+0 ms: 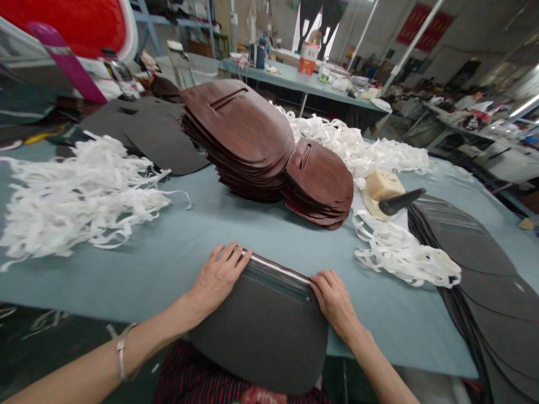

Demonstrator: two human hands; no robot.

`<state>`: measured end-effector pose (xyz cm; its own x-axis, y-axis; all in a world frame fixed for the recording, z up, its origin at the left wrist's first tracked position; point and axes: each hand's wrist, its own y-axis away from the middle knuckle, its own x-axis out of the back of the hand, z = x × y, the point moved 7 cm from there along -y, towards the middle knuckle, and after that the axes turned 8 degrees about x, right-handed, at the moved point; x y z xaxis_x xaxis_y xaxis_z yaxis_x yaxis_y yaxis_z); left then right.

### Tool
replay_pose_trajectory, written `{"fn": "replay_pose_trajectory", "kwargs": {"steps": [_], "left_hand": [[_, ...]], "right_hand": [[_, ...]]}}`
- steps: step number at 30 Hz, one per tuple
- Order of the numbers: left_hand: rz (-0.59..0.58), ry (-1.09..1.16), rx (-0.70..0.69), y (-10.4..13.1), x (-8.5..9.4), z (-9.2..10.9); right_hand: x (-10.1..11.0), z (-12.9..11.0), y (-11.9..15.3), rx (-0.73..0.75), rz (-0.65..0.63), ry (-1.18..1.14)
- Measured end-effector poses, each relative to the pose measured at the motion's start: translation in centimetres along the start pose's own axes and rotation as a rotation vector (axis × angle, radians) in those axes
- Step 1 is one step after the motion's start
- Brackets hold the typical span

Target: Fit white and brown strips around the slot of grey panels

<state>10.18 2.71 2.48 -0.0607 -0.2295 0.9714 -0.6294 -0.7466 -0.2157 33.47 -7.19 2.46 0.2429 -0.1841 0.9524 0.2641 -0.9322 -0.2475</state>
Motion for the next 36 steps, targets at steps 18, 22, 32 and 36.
{"fn": "replay_pose_trajectory", "kwargs": {"steps": [18,22,32,36], "left_hand": [[-0.037,0.319,-0.073,-0.1,-0.3,5.4],[-0.018,0.310,-0.078,0.1,-0.6,5.1],[-0.048,0.344,-0.011,-0.2,0.3,5.1],[-0.083,0.327,0.086,-1.0,0.6,5.4]], "right_hand": [[-2.2,-1.6,-4.3,-0.215,0.018,0.092],[-2.5,-3.4,-6.2,-0.076,-0.030,-0.015],[-3.1,-2.9,-7.2,-0.144,-0.081,-0.160],[-2.4,-3.3,-5.6,-0.026,-0.031,-0.227]]}}
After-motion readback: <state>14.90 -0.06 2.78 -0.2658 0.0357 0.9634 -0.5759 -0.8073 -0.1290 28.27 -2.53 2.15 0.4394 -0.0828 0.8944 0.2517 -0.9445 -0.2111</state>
